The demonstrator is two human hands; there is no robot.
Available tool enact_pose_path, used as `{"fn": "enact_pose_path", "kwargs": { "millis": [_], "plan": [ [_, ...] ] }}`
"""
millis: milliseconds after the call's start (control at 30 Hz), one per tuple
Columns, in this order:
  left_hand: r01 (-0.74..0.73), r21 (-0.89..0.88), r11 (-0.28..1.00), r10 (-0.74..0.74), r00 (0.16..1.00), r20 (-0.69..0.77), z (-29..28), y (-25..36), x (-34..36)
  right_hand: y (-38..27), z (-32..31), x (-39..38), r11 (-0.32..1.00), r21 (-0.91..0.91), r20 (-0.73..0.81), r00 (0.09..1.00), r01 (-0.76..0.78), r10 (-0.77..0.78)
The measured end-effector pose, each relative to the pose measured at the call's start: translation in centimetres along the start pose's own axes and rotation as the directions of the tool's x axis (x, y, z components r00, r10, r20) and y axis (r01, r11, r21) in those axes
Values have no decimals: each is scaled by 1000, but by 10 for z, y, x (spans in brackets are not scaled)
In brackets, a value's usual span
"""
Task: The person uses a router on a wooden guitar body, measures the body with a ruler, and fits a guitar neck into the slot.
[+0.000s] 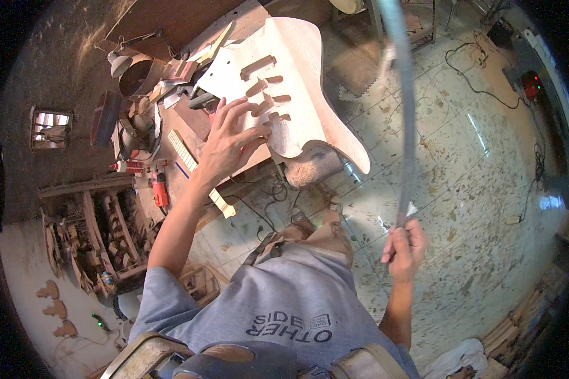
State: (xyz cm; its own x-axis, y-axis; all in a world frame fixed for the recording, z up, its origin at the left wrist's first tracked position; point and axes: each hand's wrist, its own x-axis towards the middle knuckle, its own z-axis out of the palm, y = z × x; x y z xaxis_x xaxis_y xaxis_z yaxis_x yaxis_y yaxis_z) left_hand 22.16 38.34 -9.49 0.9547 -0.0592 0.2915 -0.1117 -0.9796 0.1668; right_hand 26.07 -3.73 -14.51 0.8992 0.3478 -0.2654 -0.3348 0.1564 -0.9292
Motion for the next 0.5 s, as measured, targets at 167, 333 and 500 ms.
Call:
{"fn": "enact_pose_path", "kwargs": {
  "millis": [167,333,500],
  "plan": [
    [-252,124,960,236,962,134,2,-11,9,1,19,-12,985,-123,216,965,-123,148],
    [-420,152,895,423,906,13,20,-15,8,14,28,-29,963,-185,340,907,-196,249],
    [-234,-109,966,208,956,-206,6,-11,-46,20,38,-53,903,-310,352,847,-296,398]
  ]
}}
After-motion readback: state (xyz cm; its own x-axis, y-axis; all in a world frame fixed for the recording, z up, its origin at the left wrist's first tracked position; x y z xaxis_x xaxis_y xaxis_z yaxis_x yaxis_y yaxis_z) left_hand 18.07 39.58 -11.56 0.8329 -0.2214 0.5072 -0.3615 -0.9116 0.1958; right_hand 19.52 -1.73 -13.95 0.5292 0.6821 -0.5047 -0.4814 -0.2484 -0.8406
